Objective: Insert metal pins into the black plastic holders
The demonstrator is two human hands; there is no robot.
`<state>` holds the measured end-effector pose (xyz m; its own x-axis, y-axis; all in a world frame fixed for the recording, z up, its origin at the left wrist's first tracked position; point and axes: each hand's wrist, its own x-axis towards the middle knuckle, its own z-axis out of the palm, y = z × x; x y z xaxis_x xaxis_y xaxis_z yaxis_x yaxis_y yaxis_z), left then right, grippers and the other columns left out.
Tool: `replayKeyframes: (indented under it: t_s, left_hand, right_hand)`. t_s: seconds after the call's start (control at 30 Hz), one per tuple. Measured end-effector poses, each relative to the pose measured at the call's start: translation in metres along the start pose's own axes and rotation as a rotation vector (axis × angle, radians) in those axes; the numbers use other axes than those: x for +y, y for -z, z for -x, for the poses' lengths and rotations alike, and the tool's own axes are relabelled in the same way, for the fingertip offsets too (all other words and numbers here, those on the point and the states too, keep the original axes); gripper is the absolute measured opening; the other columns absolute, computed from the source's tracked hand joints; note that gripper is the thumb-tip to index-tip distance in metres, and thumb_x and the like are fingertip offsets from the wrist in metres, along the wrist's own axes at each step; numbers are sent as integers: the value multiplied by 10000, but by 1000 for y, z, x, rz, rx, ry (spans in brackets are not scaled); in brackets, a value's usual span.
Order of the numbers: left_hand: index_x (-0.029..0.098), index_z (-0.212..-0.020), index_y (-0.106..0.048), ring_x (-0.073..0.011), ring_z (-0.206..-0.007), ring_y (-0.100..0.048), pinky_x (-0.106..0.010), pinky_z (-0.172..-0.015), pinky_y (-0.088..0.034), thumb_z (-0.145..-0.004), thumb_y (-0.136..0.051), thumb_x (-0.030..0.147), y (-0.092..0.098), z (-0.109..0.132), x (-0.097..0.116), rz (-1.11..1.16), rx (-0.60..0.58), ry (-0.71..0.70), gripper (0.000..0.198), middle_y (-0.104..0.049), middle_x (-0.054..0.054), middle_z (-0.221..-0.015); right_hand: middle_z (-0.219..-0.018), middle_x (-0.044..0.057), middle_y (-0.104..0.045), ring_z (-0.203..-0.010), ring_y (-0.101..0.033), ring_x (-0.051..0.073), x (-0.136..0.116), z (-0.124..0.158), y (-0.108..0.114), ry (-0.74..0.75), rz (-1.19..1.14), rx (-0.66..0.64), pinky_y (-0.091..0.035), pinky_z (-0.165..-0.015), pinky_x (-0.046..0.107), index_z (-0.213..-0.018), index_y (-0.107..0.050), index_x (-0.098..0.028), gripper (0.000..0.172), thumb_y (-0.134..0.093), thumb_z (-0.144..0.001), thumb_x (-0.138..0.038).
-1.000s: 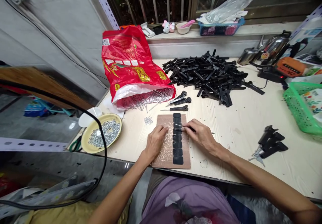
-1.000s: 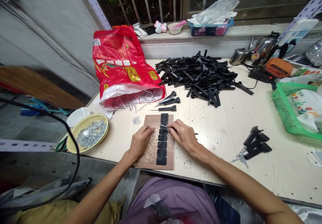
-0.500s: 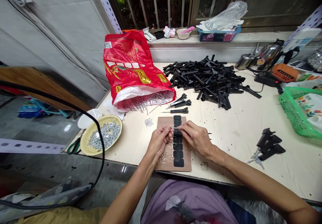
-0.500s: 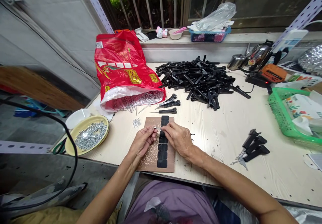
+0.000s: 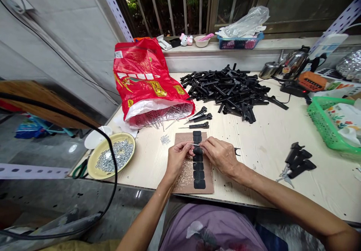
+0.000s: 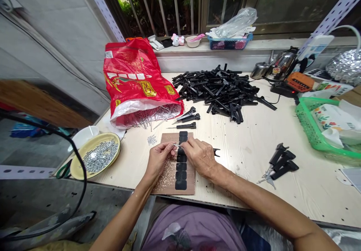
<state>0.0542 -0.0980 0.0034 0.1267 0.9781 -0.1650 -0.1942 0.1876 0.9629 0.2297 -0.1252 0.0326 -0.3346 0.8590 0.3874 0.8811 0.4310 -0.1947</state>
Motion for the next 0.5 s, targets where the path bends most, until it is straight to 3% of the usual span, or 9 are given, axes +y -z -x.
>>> replayKeyframes:
  t_s: [0.2,0.5]
  left_hand:
    - [137,-899,-712,-108,-594,-592,-245,-642,-487,-741,-683,343,-2,-3,1,-85,18,-58,261,-664,-19,-679]
    - [134,-891,-713,-108,-599,-591,-240,-642,-486,-732,-688,350,-2,-6,0,-86,10,-54,270,-660,-19,-653]
  right_hand:
    - [-916,7,-625,-755,-593,116,3,-2,2,-151,-267,-103,-386,-593,216,-983,-589,-239,218,-391,-961,-327]
    - [-931,28,-622,-776,-597,126,4,-1,-3,-126,-233,-62,-414,-618,219,-996,-596,-226,239,-380,-964,-325]
